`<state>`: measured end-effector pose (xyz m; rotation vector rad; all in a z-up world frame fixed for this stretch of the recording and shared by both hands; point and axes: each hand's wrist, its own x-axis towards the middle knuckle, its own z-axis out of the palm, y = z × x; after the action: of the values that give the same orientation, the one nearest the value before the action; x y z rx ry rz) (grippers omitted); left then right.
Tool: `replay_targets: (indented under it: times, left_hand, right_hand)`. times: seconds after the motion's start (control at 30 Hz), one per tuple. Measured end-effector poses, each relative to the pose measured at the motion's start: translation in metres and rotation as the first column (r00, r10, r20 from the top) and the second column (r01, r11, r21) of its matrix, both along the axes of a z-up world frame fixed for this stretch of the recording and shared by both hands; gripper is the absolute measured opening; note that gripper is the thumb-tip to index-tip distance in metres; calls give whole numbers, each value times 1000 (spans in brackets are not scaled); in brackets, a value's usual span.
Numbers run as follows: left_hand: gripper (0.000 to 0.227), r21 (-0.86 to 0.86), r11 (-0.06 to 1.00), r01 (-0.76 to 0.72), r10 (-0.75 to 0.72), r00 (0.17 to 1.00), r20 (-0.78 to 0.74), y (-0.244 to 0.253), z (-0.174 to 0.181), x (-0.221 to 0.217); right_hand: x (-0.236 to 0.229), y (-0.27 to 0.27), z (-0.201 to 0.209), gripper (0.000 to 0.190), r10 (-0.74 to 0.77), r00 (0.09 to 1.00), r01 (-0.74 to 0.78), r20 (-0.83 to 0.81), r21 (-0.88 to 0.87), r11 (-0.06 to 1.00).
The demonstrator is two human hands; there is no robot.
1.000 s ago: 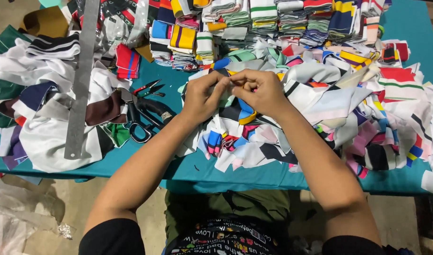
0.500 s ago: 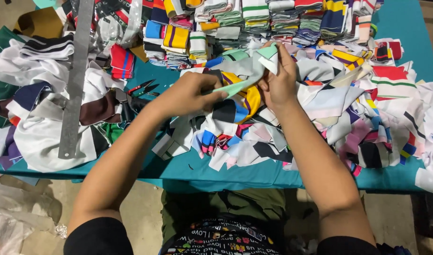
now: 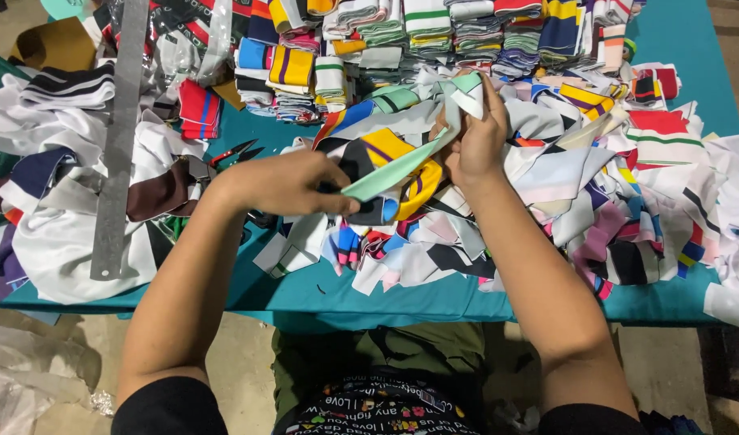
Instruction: The person sits at a table covered with colorful fabric pieces and folds a light green fabric strip by hand. They then pick up a pink fabric strip and fold it in a similar manner, placing the finished pieces aside.
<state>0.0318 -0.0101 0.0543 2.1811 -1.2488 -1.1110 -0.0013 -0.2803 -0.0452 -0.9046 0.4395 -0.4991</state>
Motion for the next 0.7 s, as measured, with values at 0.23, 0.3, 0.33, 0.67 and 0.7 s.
replay_targets:
  times: [0.23,0.3,0.33,0.67,0.7]
  left_hand:
    - [26,-188,982,-7,-29,981,-193,10,-5,0]
    - [36,-182,983,-4,3,1000,-3,12,-9,0]
    - [36,-184,983,-3,3,1000,-1,12,-7,-4]
    - [26,-287,953,-98,128,988,88,37,0,-17]
    - [27,-383,921,-74,29,992,-121,41,6,-16]
  right_hand:
    - [2,-5,-10,51,28,997,-27,66,-20,999]
    - [1,-3,-7,50,21,995,-25,95,31,999]
    - [2,-3,-6,50,21,995,-24,97,30,999]
    - [-3,5,6,9,81,973,-72,218,-47,996]
    - [-4,6,8,9,97,969,-88,226,-49,995]
